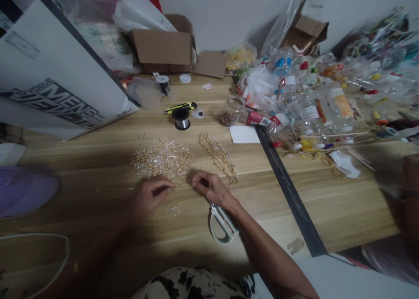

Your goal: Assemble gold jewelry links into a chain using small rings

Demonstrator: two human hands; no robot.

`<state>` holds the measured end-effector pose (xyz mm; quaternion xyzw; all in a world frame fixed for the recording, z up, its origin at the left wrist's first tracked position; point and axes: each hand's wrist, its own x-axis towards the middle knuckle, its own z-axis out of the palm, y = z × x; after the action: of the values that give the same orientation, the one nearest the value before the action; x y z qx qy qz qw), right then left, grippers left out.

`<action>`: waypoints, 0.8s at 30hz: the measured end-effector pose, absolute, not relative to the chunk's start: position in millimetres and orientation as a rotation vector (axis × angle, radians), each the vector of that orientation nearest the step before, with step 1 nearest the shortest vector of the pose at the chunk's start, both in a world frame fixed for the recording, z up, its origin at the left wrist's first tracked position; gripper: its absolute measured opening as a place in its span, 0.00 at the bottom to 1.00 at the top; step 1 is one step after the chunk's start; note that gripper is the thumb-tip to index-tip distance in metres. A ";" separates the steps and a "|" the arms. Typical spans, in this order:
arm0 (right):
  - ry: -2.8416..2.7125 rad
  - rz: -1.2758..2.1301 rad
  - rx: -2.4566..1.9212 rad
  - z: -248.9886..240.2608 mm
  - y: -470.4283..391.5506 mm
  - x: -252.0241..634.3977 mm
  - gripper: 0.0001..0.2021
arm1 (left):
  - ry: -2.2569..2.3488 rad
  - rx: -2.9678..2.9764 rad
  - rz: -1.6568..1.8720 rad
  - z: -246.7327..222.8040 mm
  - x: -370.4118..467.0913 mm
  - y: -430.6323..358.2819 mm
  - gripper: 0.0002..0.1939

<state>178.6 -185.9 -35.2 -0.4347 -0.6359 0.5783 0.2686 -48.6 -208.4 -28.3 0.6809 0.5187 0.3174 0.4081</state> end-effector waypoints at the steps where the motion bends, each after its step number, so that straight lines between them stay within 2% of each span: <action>1: -1.718 1.555 -1.172 -35.3 -185.9 178.6 0.13 | 1.304 1.697 0.799 -28.5 -48.6 -208.6 0.08; 6: -1.719 1.545 -1.166 -33.5 -186.3 177.9 0.12 | 1.290 1.767 0.789 -32.8 -47.3 -210.5 0.08; 14: -1.815 1.449 -1.202 -29.7 -189.2 176.2 0.10 | 1.087 2.245 0.727 -36.3 -40.0 -218.8 0.11; 24: -1.947 1.314 -1.207 -24.9 -192.6 175.3 0.07 | 1.104 2.416 0.794 -41.3 -40.9 -219.7 0.07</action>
<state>175.3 -192.6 -24.9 -0.4428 -0.7142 0.4821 0.2478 -40.9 -219.7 -41.3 0.8567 0.3914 0.2816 0.1834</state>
